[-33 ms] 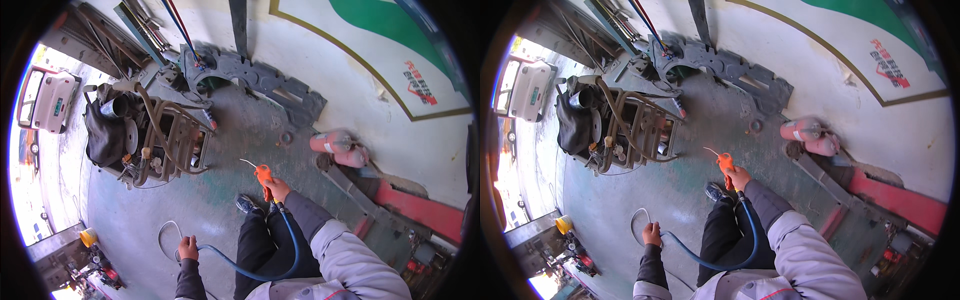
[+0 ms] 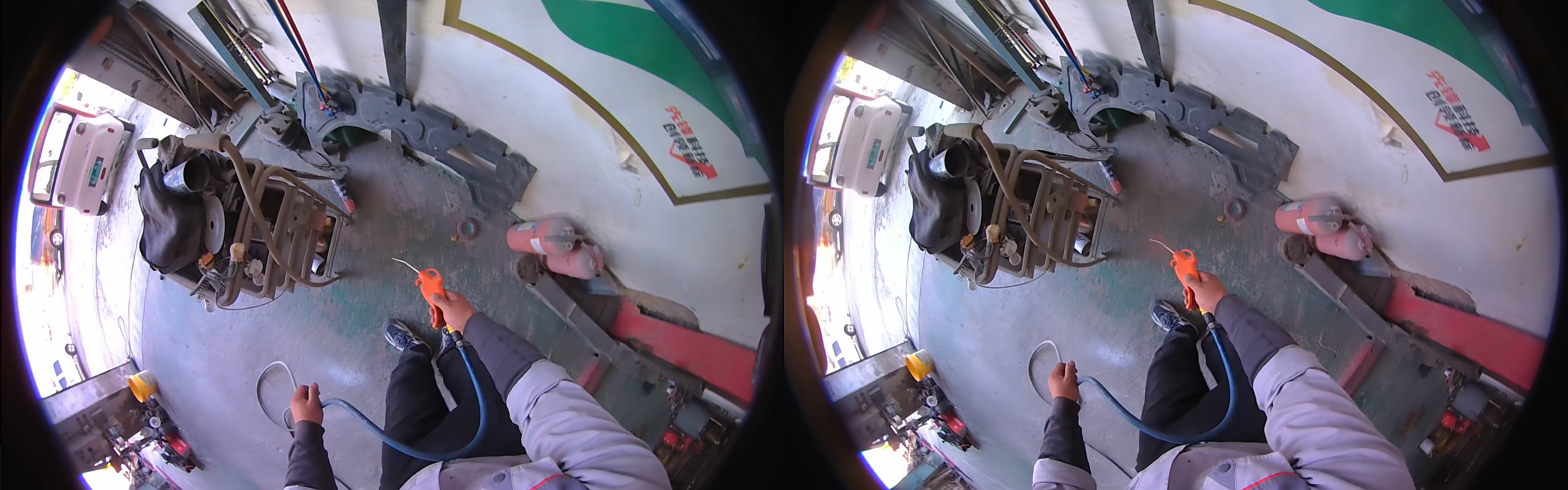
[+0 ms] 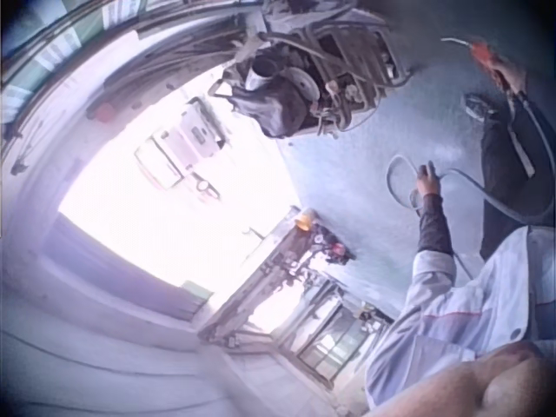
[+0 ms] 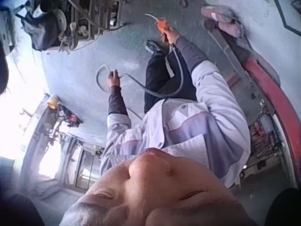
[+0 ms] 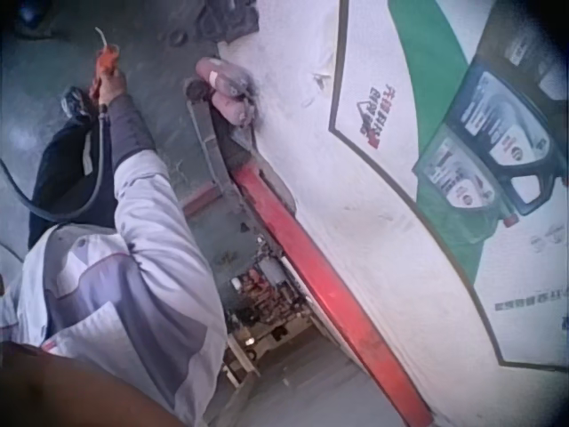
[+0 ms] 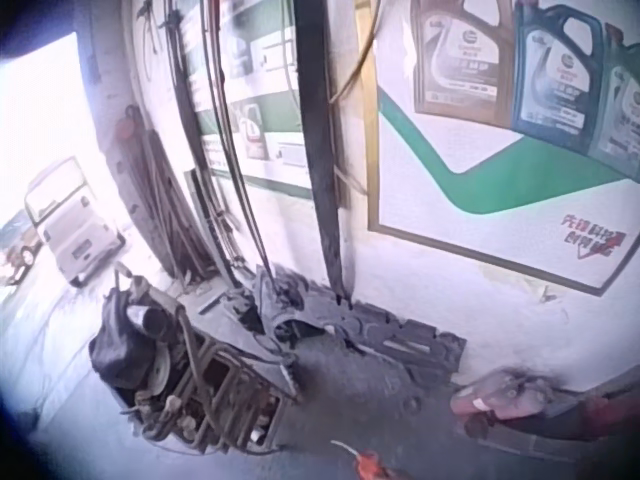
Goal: The person uses a handheld air blow gun connected to a hose to blow dust and debris from the floor, walls, and equipment in a workshop. They move around the space, targeting corners, a metal rack, and a wall-mounted gauge panel.
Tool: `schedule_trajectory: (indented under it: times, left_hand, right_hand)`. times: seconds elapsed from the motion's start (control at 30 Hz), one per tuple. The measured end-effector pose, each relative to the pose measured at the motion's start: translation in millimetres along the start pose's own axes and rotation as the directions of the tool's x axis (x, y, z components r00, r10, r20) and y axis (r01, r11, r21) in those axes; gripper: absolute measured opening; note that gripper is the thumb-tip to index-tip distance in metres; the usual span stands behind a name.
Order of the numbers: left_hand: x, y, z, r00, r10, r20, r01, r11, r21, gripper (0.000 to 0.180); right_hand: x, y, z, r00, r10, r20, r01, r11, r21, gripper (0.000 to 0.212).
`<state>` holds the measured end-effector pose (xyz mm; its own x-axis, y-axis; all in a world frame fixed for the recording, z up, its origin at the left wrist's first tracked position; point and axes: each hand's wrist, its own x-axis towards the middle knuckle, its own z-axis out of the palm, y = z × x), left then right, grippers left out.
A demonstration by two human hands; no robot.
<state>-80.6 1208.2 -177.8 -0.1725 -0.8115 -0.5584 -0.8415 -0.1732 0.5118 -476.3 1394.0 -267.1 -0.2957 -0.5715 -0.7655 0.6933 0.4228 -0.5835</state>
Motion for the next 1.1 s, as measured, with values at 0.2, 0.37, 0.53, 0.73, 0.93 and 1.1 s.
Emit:
schedule_trajectory:
  times: [0.2, 0.37, 0.53, 0.73, 0.93, 1.1]
  left_hand:
    - [28, 18, 43, 0.999, -0.018, -0.049, 0.024, 0.991, 0.131, 0.036]
    - [42, 33, 95, 0.989, -0.048, -0.143, 0.07, 0.986, 0.148, 0.034]
    - [62, 47, 161, 0.969, -0.1, -0.228, 0.11, 0.993, 0.032, 0.031]
    - [133, 15, 220, 0.909, -0.105, -0.404, 0.078, 0.993, -0.083, 0.03]
    - [210, -23, 271, 0.84, -0.051, -0.539, -0.106, 0.961, -0.256, 0.034]
    - [265, -27, 272, 0.727, 0.168, -0.665, -0.121, 0.986, 0.117, 0.042]
  right_hand:
    - [57, -10, -14, 0.995, -0.065, 0.075, 0.075, 0.987, -0.145, 0.031]
    - [107, -12, -55, 0.969, 0.063, 0.238, -0.049, 0.997, -0.066, 0.03]
    - [174, -20, -87, 0.906, 0.176, 0.385, -0.215, 0.974, 0.063, 0.029]
    - [306, 4, -75, 0.94, -0.064, 0.335, 0.095, 0.992, -0.078, 0.028]
    - [413, 17, -54, 0.895, -0.148, 0.42, 0.229, 0.962, -0.149, 0.032]
    - [445, 42, -29, 0.828, -0.366, 0.425, 0.489, 0.842, -0.227, 0.032]
